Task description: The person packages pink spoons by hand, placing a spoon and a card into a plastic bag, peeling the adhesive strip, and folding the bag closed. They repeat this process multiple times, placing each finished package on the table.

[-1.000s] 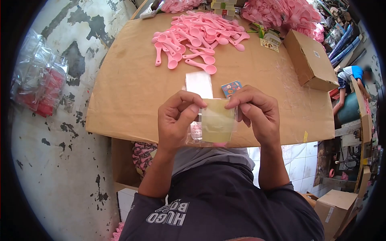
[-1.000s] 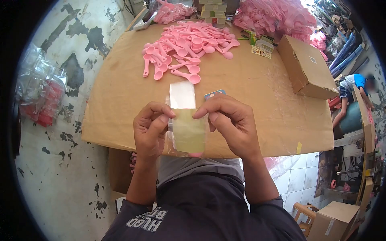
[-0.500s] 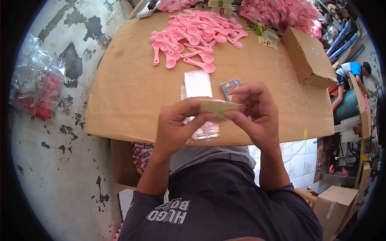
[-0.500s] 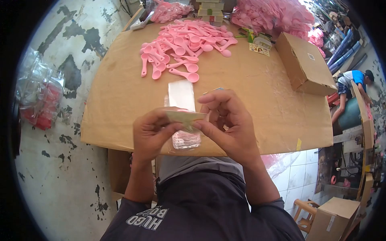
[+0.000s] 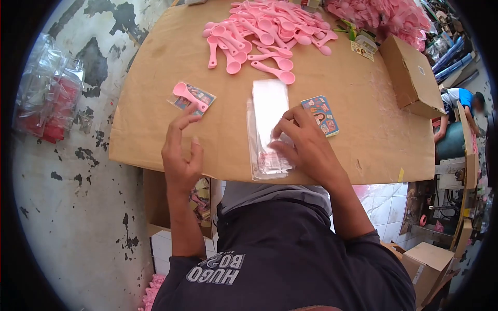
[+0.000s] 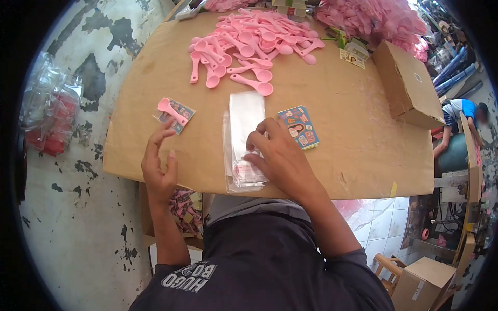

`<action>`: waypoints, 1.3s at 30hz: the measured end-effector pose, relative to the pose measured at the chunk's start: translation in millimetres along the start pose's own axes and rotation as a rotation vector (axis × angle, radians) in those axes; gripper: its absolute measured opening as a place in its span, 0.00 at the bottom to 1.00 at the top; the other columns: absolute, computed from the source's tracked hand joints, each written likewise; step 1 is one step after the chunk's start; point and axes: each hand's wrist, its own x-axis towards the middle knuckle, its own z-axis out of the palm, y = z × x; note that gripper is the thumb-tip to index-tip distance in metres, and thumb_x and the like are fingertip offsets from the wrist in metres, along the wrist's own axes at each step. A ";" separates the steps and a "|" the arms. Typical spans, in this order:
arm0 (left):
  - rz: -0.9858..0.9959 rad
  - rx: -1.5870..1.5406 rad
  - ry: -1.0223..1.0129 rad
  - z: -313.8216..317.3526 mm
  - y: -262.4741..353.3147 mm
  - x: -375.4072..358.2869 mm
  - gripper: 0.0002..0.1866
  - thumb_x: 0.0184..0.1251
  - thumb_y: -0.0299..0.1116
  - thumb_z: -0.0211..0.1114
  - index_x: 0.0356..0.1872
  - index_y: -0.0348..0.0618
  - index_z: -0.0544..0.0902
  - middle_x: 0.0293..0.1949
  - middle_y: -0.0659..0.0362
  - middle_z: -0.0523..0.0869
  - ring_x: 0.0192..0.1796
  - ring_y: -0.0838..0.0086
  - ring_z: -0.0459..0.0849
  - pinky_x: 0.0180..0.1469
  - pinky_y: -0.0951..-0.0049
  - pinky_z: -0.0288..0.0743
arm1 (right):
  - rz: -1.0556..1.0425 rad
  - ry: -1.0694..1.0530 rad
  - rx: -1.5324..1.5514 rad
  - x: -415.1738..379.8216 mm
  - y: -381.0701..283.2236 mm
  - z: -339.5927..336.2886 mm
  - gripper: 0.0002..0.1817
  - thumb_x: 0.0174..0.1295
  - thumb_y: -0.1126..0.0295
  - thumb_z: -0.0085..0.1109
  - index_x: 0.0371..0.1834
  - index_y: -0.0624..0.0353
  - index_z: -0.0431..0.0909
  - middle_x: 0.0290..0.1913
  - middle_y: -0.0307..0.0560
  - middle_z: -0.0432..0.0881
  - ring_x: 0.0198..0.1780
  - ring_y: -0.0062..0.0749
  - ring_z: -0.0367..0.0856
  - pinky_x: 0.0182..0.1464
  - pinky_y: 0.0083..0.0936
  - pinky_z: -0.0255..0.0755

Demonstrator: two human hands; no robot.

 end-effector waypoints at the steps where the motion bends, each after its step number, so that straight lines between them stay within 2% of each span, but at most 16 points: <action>1: -0.009 0.001 -0.001 4.5 4.7 -5.1 0.21 0.65 0.18 0.57 0.60 0.36 0.79 0.58 0.47 0.85 0.65 0.57 0.83 0.66 0.59 0.73 | 0.031 -0.014 0.027 0.4 2.5 2.2 0.12 0.57 0.69 0.75 0.40 0.58 0.81 0.47 0.48 0.77 0.52 0.46 0.75 0.56 0.41 0.71; 3: -0.117 -0.198 -0.022 18.1 18.3 -10.2 0.14 0.72 0.21 0.57 0.55 0.32 0.82 0.52 0.50 0.87 0.57 0.67 0.84 0.61 0.67 0.76 | 0.043 -0.014 0.050 1.0 6.4 2.9 0.12 0.57 0.69 0.74 0.40 0.58 0.81 0.48 0.48 0.77 0.53 0.46 0.75 0.56 0.41 0.71; 4: -0.118 -0.201 -0.026 26.5 22.7 -9.2 0.14 0.72 0.21 0.57 0.55 0.32 0.82 0.52 0.50 0.87 0.57 0.67 0.84 0.61 0.67 0.76 | 0.054 -0.004 0.072 0.3 8.2 2.4 0.12 0.57 0.70 0.74 0.40 0.59 0.80 0.48 0.48 0.77 0.54 0.46 0.74 0.56 0.41 0.70; 6: -0.298 -0.381 -0.043 39.3 29.6 -4.9 0.09 0.74 0.25 0.62 0.47 0.33 0.86 0.39 0.54 0.89 0.43 0.71 0.88 0.44 0.74 0.78 | 0.039 0.017 0.055 0.0 0.7 -8.0 0.11 0.58 0.70 0.74 0.39 0.59 0.80 0.48 0.49 0.77 0.54 0.47 0.74 0.57 0.41 0.70; 7: -0.294 -0.381 -0.048 41.5 31.8 -1.5 0.09 0.74 0.25 0.62 0.47 0.33 0.86 0.39 0.54 0.89 0.43 0.71 0.88 0.44 0.74 0.78 | 0.015 0.035 0.039 0.2 -1.8 -11.8 0.11 0.58 0.71 0.73 0.39 0.59 0.80 0.48 0.49 0.77 0.54 0.47 0.74 0.57 0.41 0.70; 9: -0.221 -0.287 -0.129 43.8 38.1 5.6 0.09 0.78 0.29 0.63 0.46 0.32 0.86 0.36 0.58 0.88 0.40 0.79 0.85 0.45 0.76 0.77 | 0.022 0.026 0.039 -2.7 0.9 -11.2 0.10 0.58 0.71 0.73 0.38 0.59 0.80 0.48 0.49 0.77 0.54 0.47 0.74 0.57 0.41 0.70; 14: -0.240 -0.370 -0.135 54.0 46.4 6.5 0.10 0.79 0.31 0.63 0.46 0.32 0.86 0.36 0.58 0.89 0.38 0.80 0.85 0.42 0.78 0.76 | 0.045 0.079 0.015 -3.1 9.3 2.1 0.09 0.58 0.72 0.73 0.38 0.60 0.82 0.46 0.48 0.77 0.53 0.46 0.74 0.56 0.41 0.70; 16: -0.267 -0.407 -0.126 54.2 49.7 2.8 0.11 0.80 0.32 0.63 0.47 0.32 0.86 0.36 0.58 0.89 0.38 0.80 0.85 0.41 0.79 0.76 | 0.019 0.211 0.009 -1.7 11.2 5.7 0.07 0.59 0.73 0.72 0.37 0.60 0.83 0.44 0.47 0.78 0.49 0.45 0.75 0.52 0.40 0.71; 17: -0.349 -0.512 -0.177 53.2 52.8 2.1 0.14 0.81 0.36 0.61 0.48 0.32 0.86 0.37 0.57 0.89 0.38 0.81 0.85 0.39 0.80 0.75 | 0.015 0.208 0.014 -1.0 9.0 5.1 0.07 0.59 0.73 0.72 0.37 0.60 0.83 0.44 0.47 0.78 0.49 0.45 0.75 0.52 0.40 0.71; 19: -0.430 -0.620 -0.222 54.0 56.2 1.1 0.17 0.83 0.39 0.60 0.50 0.31 0.85 0.37 0.56 0.89 0.37 0.81 0.85 0.37 0.81 0.75 | -0.035 0.388 0.050 0.9 1.9 -1.9 0.05 0.59 0.75 0.71 0.35 0.61 0.83 0.43 0.45 0.79 0.45 0.44 0.76 0.48 0.38 0.72; 21: -0.497 -0.737 -0.313 57.0 56.7 4.9 0.24 0.85 0.47 0.55 0.53 0.30 0.84 0.38 0.53 0.90 0.35 0.81 0.85 0.33 0.82 0.74 | -0.100 0.362 0.031 -0.9 -5.0 -11.6 0.05 0.60 0.75 0.71 0.36 0.61 0.83 0.44 0.45 0.79 0.45 0.44 0.76 0.47 0.38 0.71; 24: -0.564 -0.788 -0.364 62.2 54.0 11.6 0.28 0.86 0.50 0.52 0.54 0.29 0.83 0.38 0.52 0.90 0.33 0.80 0.86 0.31 0.83 0.75 | -0.161 0.309 0.009 -8.3 -11.6 -15.6 0.06 0.59 0.74 0.71 0.37 0.61 0.83 0.45 0.45 0.80 0.45 0.43 0.76 0.47 0.38 0.71; 29: -0.566 -0.695 -0.347 65.1 50.3 20.4 0.27 0.86 0.49 0.52 0.55 0.29 0.83 0.40 0.50 0.91 0.35 0.78 0.88 0.31 0.84 0.75 | -0.071 0.314 -0.074 -1.9 -8.4 -16.2 0.10 0.58 0.72 0.73 0.40 0.60 0.83 0.47 0.44 0.80 0.48 0.43 0.76 0.50 0.38 0.72; 31: -0.575 -0.719 -0.335 69.9 47.9 17.5 0.27 0.86 0.49 0.52 0.55 0.29 0.83 0.41 0.50 0.91 0.35 0.78 0.88 0.31 0.84 0.75 | -0.075 0.183 -0.150 -6.4 -2.8 -10.0 0.12 0.58 0.72 0.73 0.43 0.60 0.84 0.48 0.44 0.80 0.49 0.43 0.76 0.52 0.38 0.72; 35: -0.531 -0.736 -0.293 78.9 46.9 15.8 0.25 0.87 0.47 0.51 0.54 0.29 0.83 0.46 0.47 0.91 0.36 0.77 0.89 0.29 0.84 0.74 | -0.007 0.131 -0.067 -10.3 5.5 4.1 0.11 0.58 0.74 0.72 0.43 0.60 0.84 0.46 0.45 0.80 0.49 0.44 0.76 0.52 0.38 0.73; 39: -0.551 -0.784 -0.321 68.8 33.2 14.1 0.27 0.87 0.49 0.49 0.55 0.28 0.82 0.50 0.43 0.90 0.38 0.73 0.91 0.28 0.83 0.76 | -0.039 0.363 -0.053 -1.9 6.7 0.5 0.09 0.57 0.77 0.72 0.41 0.60 0.85 0.42 0.45 0.80 0.45 0.44 0.78 0.46 0.38 0.74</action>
